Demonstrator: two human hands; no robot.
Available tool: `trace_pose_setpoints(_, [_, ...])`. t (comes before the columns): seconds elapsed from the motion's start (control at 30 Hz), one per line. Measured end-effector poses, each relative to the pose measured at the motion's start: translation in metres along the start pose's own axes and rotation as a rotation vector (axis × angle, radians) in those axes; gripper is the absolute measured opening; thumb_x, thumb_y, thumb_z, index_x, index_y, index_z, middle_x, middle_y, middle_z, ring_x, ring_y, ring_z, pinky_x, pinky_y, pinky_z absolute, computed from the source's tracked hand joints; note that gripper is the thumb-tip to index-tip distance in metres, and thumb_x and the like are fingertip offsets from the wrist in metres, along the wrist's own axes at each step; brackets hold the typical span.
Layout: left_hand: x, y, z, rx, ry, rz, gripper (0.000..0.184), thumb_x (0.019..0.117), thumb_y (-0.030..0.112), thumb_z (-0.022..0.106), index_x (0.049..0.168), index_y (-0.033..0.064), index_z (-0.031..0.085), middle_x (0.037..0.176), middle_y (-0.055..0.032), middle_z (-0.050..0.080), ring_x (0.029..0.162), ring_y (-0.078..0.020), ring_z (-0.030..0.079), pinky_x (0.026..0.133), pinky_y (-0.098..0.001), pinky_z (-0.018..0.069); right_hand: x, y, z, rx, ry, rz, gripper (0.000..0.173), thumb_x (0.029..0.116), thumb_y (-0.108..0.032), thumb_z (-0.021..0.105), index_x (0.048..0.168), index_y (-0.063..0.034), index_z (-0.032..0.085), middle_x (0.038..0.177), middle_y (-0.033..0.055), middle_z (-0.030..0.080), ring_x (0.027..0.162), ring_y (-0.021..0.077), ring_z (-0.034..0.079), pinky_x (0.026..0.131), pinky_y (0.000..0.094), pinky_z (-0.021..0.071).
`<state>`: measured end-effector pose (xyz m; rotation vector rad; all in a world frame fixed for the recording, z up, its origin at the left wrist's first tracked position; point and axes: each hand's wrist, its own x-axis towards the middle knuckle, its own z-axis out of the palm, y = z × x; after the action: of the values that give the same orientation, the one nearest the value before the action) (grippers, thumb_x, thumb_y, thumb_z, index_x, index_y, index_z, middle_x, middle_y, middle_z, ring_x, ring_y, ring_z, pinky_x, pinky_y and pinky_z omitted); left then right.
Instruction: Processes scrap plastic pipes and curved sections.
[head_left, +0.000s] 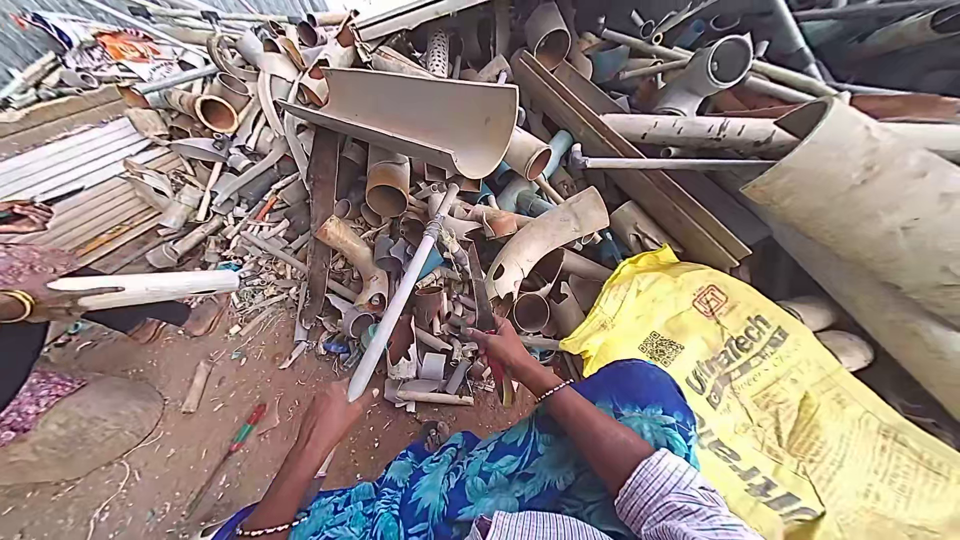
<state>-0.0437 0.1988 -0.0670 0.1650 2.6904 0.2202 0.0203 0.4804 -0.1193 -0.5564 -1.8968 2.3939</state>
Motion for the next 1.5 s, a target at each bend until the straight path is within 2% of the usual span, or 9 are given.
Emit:
trace_pose_setpoints(0.27, [-0.025,0.031,0.017,0.032,-0.198,0.050,0.054,0.1016,0.039,0.064,0.124,-0.0096,0.061,0.117,-0.0295,0.065,0.115,-0.0427,0.064,0.100,-0.0572,0.0478,-0.007,0.001,0.005,0.169,0.105,-0.010,0.010,0.1011,0.001,0.057,0.111,0.0041,0.058,0.060,0.0012,0.058,0.044,0.0075,0.055,0.044,0.0221,0.0507])
trace_pose_setpoints(0.57, [0.057,-0.017,0.013,0.069,-0.025,-0.039,0.054,0.1009,0.027,0.065,0.142,-0.0053,0.052,0.139,-0.0318,0.056,0.133,-0.0477,0.052,0.108,-0.0650,0.0400,-0.028,-0.017,-0.003,0.206,0.173,-0.065,0.008,0.1016,0.002,0.056,0.109,0.0037,0.059,0.059,0.0009,0.057,0.044,0.0074,0.055,0.044,0.0217,0.0506])
trace_pose_setpoints(0.73, [0.056,0.039,0.014,-0.171,0.046,0.218,0.051,0.1026,0.029,0.062,0.142,-0.0025,0.055,0.139,-0.0274,0.058,0.132,-0.0428,0.054,0.112,-0.0582,0.0399,-0.026,-0.025,-0.008,0.246,0.185,-0.098,0.007,0.1015,0.002,0.055,0.107,0.0037,0.059,0.060,0.0013,0.058,0.044,0.0076,0.055,0.044,0.0218,0.0508])
trace_pose_setpoints(0.93, [0.099,0.146,-0.002,-0.145,0.235,0.520,0.044,0.1022,0.022,0.061,0.140,-0.0010,0.058,0.146,-0.0252,0.053,0.135,-0.0406,0.052,0.113,-0.0544,0.0412,-0.020,-0.036,-0.018,0.306,0.253,-0.058,0.007,0.1032,0.000,0.054,0.108,0.0038,0.058,0.061,0.0033,0.059,0.043,0.0079,0.055,0.042,0.0216,0.0501])
trace_pose_setpoints(1.07, [0.146,0.229,-0.021,-0.037,0.512,0.747,0.048,0.0981,0.011,0.066,0.142,-0.0052,0.054,0.152,-0.0297,0.045,0.142,-0.0460,0.043,0.116,-0.0562,0.0376,-0.016,-0.038,-0.022,0.319,0.292,-0.072,0.007,0.1031,0.002,0.053,0.107,0.0034,0.059,0.060,0.0029,0.059,0.043,0.0072,0.055,0.042,0.0210,0.0498])
trace_pose_setpoints(1.17, [0.190,0.283,-0.039,0.057,0.666,0.790,0.063,0.0944,0.008,0.068,0.151,-0.0044,0.043,0.162,-0.0282,0.032,0.151,-0.0447,0.031,0.118,-0.0575,0.0309,-0.015,-0.039,-0.024,0.335,0.304,-0.071,0.007,0.1028,0.002,0.053,0.107,0.0039,0.059,0.060,0.0029,0.059,0.043,0.0071,0.054,0.042,0.0208,0.0496])
trace_pose_setpoints(1.3, [0.226,0.327,-0.061,0.167,0.599,0.735,0.082,0.0925,0.010,0.071,0.161,0.0021,0.027,0.169,-0.0227,0.018,0.158,-0.0407,0.014,0.122,-0.0638,0.0173,-0.015,-0.040,-0.029,0.355,0.314,-0.048,0.008,0.1024,0.003,0.053,0.108,0.0035,0.059,0.060,0.0028,0.058,0.043,0.0068,0.054,0.043,0.0204,0.0498])
trace_pose_setpoints(1.4, [0.252,0.336,-0.062,0.237,0.534,0.705,0.076,0.0927,0.012,0.073,0.158,-0.0011,0.034,0.164,-0.0258,0.031,0.156,-0.0434,0.019,0.121,-0.0690,0.0131,-0.014,-0.040,-0.035,0.354,0.322,-0.032,0.009,0.1026,0.002,0.053,0.109,0.0036,0.060,0.059,0.0028,0.058,0.043,0.0077,0.055,0.043,0.0215,0.0505])
trace_pose_setpoints(1.5, [0.272,0.325,-0.053,0.265,0.418,0.618,0.045,0.0959,0.015,0.070,0.133,-0.0073,0.060,0.140,-0.0302,0.056,0.144,-0.0488,0.038,0.121,-0.0709,0.0134,-0.012,-0.039,-0.039,0.348,0.325,-0.018,0.010,0.1027,0.001,0.054,0.111,0.0036,0.059,0.060,0.0028,0.058,0.044,0.0079,0.055,0.044,0.0217,0.0510])
